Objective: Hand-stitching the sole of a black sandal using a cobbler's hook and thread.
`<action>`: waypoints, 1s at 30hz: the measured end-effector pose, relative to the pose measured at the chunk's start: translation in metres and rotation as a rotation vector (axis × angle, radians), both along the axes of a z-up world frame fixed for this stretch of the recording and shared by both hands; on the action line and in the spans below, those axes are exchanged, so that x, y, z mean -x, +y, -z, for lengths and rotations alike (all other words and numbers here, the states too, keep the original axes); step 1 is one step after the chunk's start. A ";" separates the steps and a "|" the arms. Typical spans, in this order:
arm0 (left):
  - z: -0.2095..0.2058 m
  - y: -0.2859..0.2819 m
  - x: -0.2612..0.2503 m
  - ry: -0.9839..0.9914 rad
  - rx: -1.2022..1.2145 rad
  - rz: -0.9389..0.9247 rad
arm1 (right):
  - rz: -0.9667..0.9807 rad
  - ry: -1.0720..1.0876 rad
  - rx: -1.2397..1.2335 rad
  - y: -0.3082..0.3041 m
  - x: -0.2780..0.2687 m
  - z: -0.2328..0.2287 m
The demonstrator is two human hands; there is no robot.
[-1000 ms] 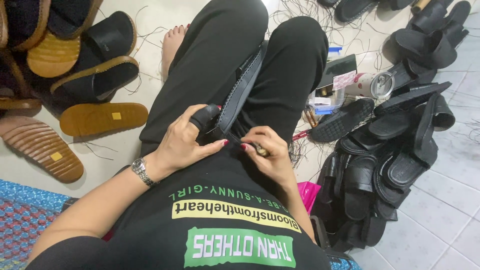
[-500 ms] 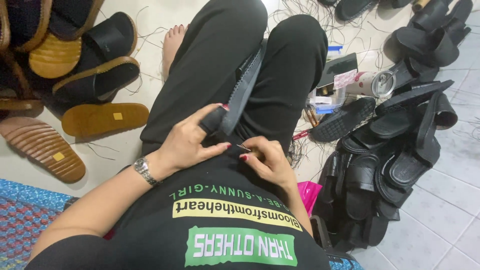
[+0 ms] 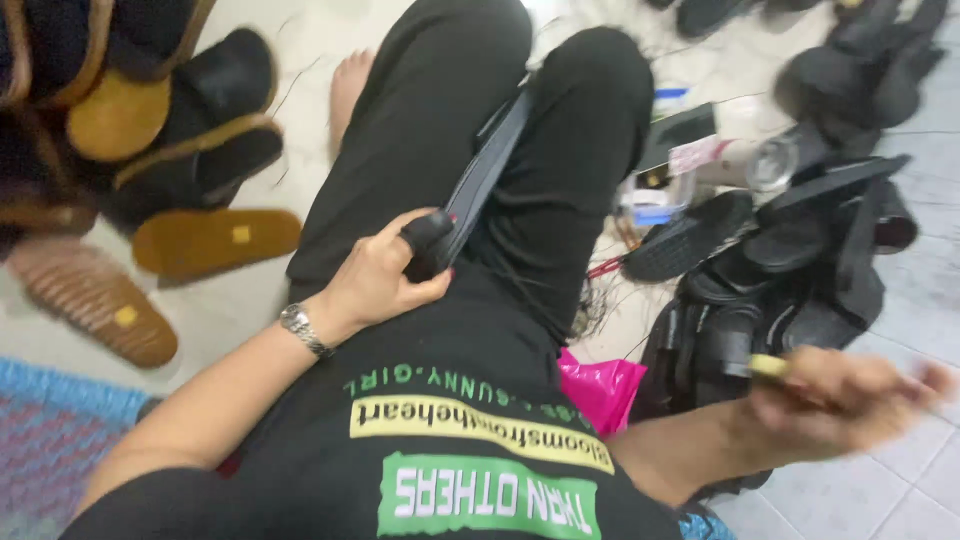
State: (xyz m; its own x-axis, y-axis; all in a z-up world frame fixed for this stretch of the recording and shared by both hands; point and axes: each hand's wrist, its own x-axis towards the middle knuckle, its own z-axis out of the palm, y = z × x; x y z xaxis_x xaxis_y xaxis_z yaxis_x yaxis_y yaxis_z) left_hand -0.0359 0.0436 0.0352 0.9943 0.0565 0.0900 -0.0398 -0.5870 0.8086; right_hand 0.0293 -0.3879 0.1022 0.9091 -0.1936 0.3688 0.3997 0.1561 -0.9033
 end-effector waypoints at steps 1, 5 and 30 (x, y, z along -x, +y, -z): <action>0.005 0.002 -0.003 0.102 0.101 0.105 | -0.128 0.055 0.333 0.014 -0.003 -0.007; 0.010 0.010 0.006 0.255 0.197 0.249 | -0.700 0.533 0.572 0.145 0.023 0.045; -0.038 0.022 -0.007 0.349 -0.212 -0.151 | -0.752 0.368 0.773 0.163 0.023 0.051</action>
State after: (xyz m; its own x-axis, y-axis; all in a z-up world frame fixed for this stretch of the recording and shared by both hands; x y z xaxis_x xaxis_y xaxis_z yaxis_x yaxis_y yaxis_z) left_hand -0.0286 0.0654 0.0731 0.9492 0.2203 -0.2248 0.3138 -0.7199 0.6191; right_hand 0.0066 -0.2248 0.0514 0.7765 0.6094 -0.1605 0.1312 -0.4054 -0.9047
